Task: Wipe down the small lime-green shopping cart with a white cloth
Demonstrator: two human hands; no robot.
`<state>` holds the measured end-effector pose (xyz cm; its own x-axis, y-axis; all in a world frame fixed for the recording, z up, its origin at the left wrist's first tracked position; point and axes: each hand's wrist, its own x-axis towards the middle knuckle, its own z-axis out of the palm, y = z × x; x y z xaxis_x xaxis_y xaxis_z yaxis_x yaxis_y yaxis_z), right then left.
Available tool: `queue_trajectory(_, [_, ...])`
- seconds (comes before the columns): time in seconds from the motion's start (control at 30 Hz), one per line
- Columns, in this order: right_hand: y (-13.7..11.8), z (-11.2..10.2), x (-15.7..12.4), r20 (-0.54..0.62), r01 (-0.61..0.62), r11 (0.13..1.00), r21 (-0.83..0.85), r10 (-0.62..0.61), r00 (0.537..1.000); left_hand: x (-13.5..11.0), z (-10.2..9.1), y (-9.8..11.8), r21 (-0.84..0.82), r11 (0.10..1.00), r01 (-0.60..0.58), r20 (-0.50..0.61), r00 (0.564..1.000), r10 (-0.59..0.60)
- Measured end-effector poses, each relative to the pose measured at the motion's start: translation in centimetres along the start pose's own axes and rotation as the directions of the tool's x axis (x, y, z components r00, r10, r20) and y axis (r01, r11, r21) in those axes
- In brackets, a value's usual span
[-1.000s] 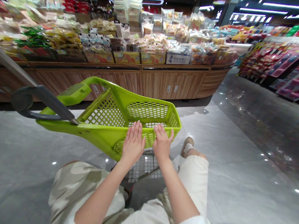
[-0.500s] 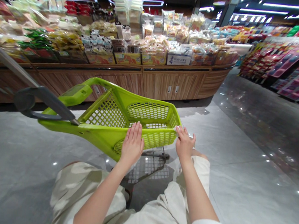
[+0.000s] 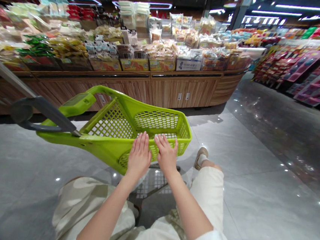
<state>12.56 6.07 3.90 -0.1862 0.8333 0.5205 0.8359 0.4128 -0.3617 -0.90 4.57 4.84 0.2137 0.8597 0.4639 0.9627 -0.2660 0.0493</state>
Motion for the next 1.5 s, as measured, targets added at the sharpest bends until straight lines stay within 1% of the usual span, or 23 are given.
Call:
queue_trajectory(0.1, [3.7, -1.1, -0.8, -0.034, -0.041, 0.997, -0.065, 0.039, 0.999, 0.0, 0.0, -0.2, -0.009, 1.0, -0.007, -0.007, 1.0, 0.007])
queue_trajectory(0.2, [8.6, -1.9, -1.5, -0.117, -0.154, 0.985, -0.081, 0.144, 0.983, 0.0, 0.1, -0.2, -0.023, 1.0, -0.015, -0.008, 1.0, 0.015])
queue_trajectory(0.27, [10.9, -2.0, -1.7, -0.174, -0.261, 0.964, -0.054, 0.248, 0.953, 0.1, 0.1, -0.2, -0.034, 0.999, -0.017, -0.013, 1.0, 0.017])
queue_trajectory(0.33, [11.6, -1.8, -1.6, -0.229, -0.362, 0.932, -0.017, 0.348, 0.909, 0.1, 0.2, -0.1, -0.041, 0.999, -0.016, -0.016, 1.0, 0.015])
queue_trajectory(0.4, [10.1, -1.3, -1.2, -0.264, -0.392, 0.92, -0.003, 0.378, 0.888, 0.1, 0.2, 0.1, -0.04, 0.999, -0.008, -0.009, 1.0, 0.007])
queue_trajectory(0.43, [8.7, -0.9, -1.0, -0.263, -0.374, 0.928, -0.006, 0.359, 0.895, 0.1, 0.2, 0.2, -0.039, 0.999, -0.004, -0.004, 1.0, 0.004])
queue_trajectory(0.5, [5.1, 0.0, -0.4, -0.218, -0.286, 0.958, -0.013, 0.276, 0.936, 0.1, 0.2, 0.3, -0.033, 0.999, 0.004, 0.006, 1.0, -0.003])
queue_trajectory(0.57, [1.3, 0.8, 0.2, -0.132, -0.179, 0.984, 0.007, 0.178, 0.975, 0.1, 0.2, 0.3, -0.025, 1.0, 0.008, 0.014, 1.0, -0.008])
queue_trajectory(0.63, [-1.5, 1.2, 0.7, -0.061, -0.103, 0.994, 0.046, 0.106, 0.992, 0.1, 0.2, 0.3, -0.019, 1.0, 0.01, 0.019, 1.0, -0.009])
queue_trajectory(0.7, [-2.7, 1.1, 0.9, -0.018, -0.047, 0.997, 0.059, 0.048, 0.999, 0.1, 0.2, 0.1, -0.02, 1.0, 0.01, 0.015, 1.0, -0.01])
queue_trajectory(0.73, [-2.6, 0.9, 0.9, -0.009, -0.025, 0.999, 0.048, 0.025, 1.0, 0.1, 0.2, 0.0, -0.023, 1.0, 0.009, 0.009, 1.0, -0.009])
queue_trajectory(0.8, [-1.1, 0.1, 0.6, -0.008, -0.002, 1.0, 0.007, 0.002, 1.0, 0.0, 0.3, -0.1, -0.03, 1.0, 0.005, -0.008, 1.0, -0.005])
queue_trajectory(0.87, [1.7, -0.8, 0.0, -0.03, -0.027, 0.999, -0.032, 0.026, 0.999, -0.1, 0.3, -0.3, -0.034, 0.999, -0.003, -0.019, 1.0, 0.002])
queue_trajectory(0.97, [6.9, -1.8, -1.1, -0.109, -0.147, 0.988, -0.056, 0.14, 0.984, -0.1, 0.2, -0.4, -0.034, 0.999, -0.013, -0.021, 1.0, 0.012])
queue_trajectory(1.03, [9.9, -2.1, -1.6, -0.176, -0.254, 0.967, -0.039, 0.243, 0.954, -0.1, 0.2, -0.3, -0.03, 0.999, -0.018, -0.017, 1.0, 0.017])
queue_trajectory(1.1, [11.5, -2.2, -1.7, -0.223, -0.347, 0.938, -0.016, 0.335, 0.915, -0.1, 0.1, -0.3, -0.023, 1.0, -0.017, -0.011, 1.0, 0.016])
queue_trajectory(1.13, [11.6, -2.1, -1.6, -0.242, -0.381, 0.925, -0.011, 0.367, 0.898, -0.1, 0.1, -0.2, -0.022, 1.0, -0.013, -0.009, 1.0, 0.013])
queue_trajectory(1.2, [10.2, -1.8, -1.1, -0.263, -0.4, 0.916, -0.022, 0.381, 0.886, 0.0, 0.2, -0.1, -0.023, 1.0, -0.009, -0.007, 1.0, 0.009])
queue_trajectory(1.23, [8.9, -1.5, -0.8, -0.26, -0.383, 0.923, -0.03, 0.363, 0.895, 0.0, 0.2, 0.0, -0.026, 1.0, -0.007, -0.009, 1.0, 0.007])
queue_trajectory(1.3, [5.3, -0.8, -0.1, -0.219, -0.302, 0.953, -0.032, 0.289, 0.932, 0.0, 0.4, 0.0, -0.028, 1.0, -0.006, -0.016, 1.0, 0.006])
queue_trajectory(1.4, [-0.1, 0.3, 0.9, -0.104, -0.146, 0.989, 0.026, 0.148, 0.984, 0.0, 0.5, 0.0, -0.012, 1.0, -0.003, -0.017, 1.0, 0.003])
queue_trajectory(1.47, [-2.3, 0.8, 1.3, -0.047, -0.074, 0.996, 0.059, 0.076, 0.996, 0.0, 0.5, 0.0, 0.005, 1.0, -0.005, -0.008, 1.0, 0.005])
queue_trajectory(1.5, [-2.8, 0.8, 1.3, -0.026, -0.045, 0.997, 0.057, 0.046, 0.999, 0.0, 0.5, -0.1, 0.01, 1.0, -0.007, -0.002, 1.0, 0.007])
